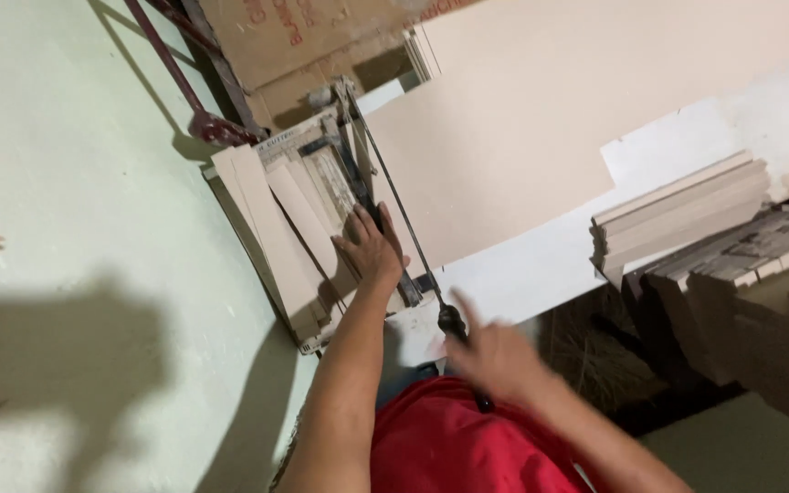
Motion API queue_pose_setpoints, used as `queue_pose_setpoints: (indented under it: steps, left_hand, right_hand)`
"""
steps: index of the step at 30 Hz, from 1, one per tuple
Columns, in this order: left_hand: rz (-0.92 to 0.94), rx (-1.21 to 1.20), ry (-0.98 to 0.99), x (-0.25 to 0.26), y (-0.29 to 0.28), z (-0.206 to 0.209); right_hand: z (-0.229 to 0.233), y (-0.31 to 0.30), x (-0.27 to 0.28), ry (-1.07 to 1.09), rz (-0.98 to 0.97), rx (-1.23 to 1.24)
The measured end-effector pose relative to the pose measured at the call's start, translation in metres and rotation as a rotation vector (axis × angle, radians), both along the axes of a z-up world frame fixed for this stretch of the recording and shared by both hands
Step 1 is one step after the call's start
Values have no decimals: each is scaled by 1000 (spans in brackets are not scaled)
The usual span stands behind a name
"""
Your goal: Cutting sheets of cardboard using a manual paper cutter.
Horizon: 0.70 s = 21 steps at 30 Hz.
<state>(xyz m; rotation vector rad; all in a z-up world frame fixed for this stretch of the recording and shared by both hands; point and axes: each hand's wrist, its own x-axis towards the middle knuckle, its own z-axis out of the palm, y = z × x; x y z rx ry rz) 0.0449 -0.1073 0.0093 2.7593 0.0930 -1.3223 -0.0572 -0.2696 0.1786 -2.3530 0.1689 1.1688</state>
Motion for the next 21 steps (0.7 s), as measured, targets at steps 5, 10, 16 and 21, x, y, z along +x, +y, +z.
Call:
queue_pose_setpoints:
  steps: [5, 10, 16, 21]
  left_hand:
    - [-69, 102, 87, 6, -2, -25]
    - [15, 7, -31, 1, -3, -16]
    - [266, -320, 75, -20, -9, -56]
    - [1806, -1866, 532, -78, 0, -169]
  right_hand:
    - [-123, 2, -81, -51, 161, -46]
    - [-197, -10, -94, -138, 87, -42]
    - [-36, -20, -38, 62, -195, 269]
    - [-108, -56, -18, 154, -462, 434]
